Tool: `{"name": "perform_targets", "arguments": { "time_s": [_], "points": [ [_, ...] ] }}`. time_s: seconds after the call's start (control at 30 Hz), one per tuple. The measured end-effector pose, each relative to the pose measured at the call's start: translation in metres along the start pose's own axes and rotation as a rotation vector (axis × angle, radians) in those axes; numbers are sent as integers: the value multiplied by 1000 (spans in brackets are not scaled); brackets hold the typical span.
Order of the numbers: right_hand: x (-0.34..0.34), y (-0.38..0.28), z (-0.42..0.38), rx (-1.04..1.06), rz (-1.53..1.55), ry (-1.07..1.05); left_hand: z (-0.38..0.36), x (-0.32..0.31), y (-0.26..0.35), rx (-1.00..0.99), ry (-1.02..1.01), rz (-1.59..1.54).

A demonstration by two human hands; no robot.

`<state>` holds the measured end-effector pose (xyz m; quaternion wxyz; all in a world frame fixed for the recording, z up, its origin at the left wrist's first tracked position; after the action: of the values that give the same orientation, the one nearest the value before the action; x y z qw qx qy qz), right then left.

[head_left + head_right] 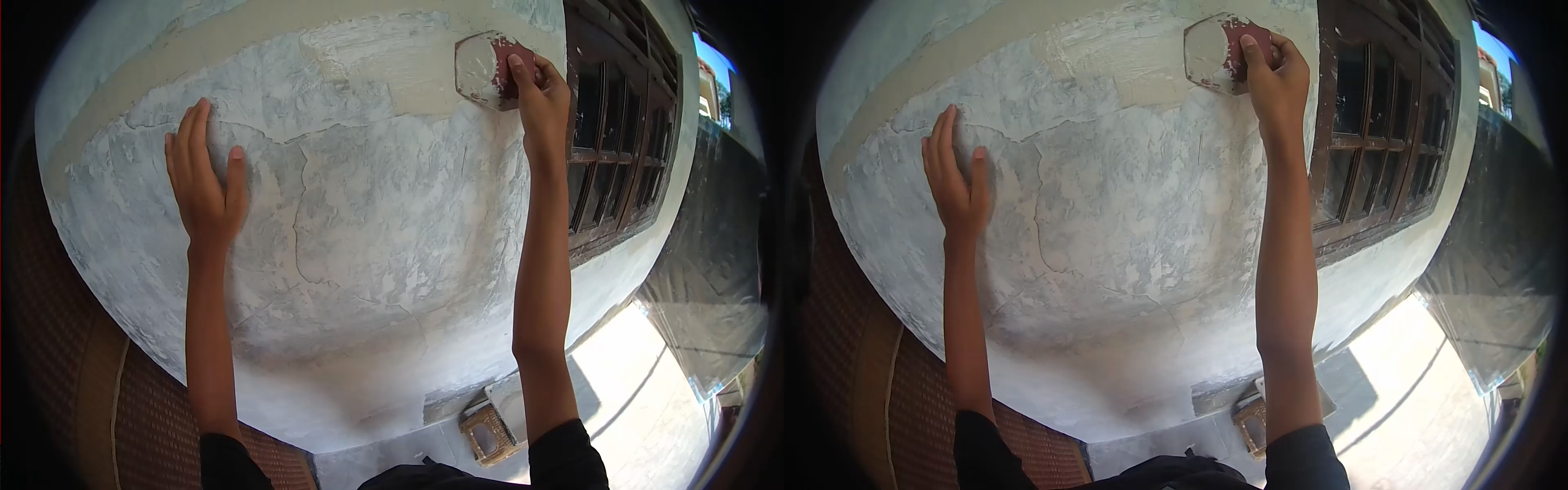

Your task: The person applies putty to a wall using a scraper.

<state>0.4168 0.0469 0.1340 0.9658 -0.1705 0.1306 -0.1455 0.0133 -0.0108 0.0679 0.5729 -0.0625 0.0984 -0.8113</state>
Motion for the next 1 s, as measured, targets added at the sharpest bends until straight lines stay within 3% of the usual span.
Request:
{"name": "perform_targets", "arguments": {
  "time_s": [0.17, 0.33, 0.5, 0.67, 0.83, 0.93, 1.0],
  "points": [
    [-8, -14, -4, 42, 178, -3, 3, 1, 2, -22, 17, 36],
    [-58, -27, -12, 187, 11, -121, 2, 1, 0, -26, 22, 36],
    [-5, 4, 4, -3, 2, -37, 1, 1, 1, -26, 20, 28],
    [42, 18, 21, 46, 115, 59, 2, 0, 0, -25, 33, 63],
    [-18, -20, -5, 87, 168, -132, 2, 0, 1, -37, 28, 48],
    [-33, -15, -10, 171, -110, -112, 2, 1, 3, -38, 20, 35],
    [-21, -1, -5, 108, -44, -106, 3, 1, 2, -32, 16, 36]
  ]
}}
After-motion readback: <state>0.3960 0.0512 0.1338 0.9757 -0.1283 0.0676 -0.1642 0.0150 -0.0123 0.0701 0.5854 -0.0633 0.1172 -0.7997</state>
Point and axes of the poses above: each hand's wrist, its own z-axis towards the middle knuckle, its own x-axis out of the back of the hand, y = z × x, the point moved 7 cm from there along z, towards the middle knuckle, and after that the axes turned 4 degrees about -y, right-handed, at the moved point
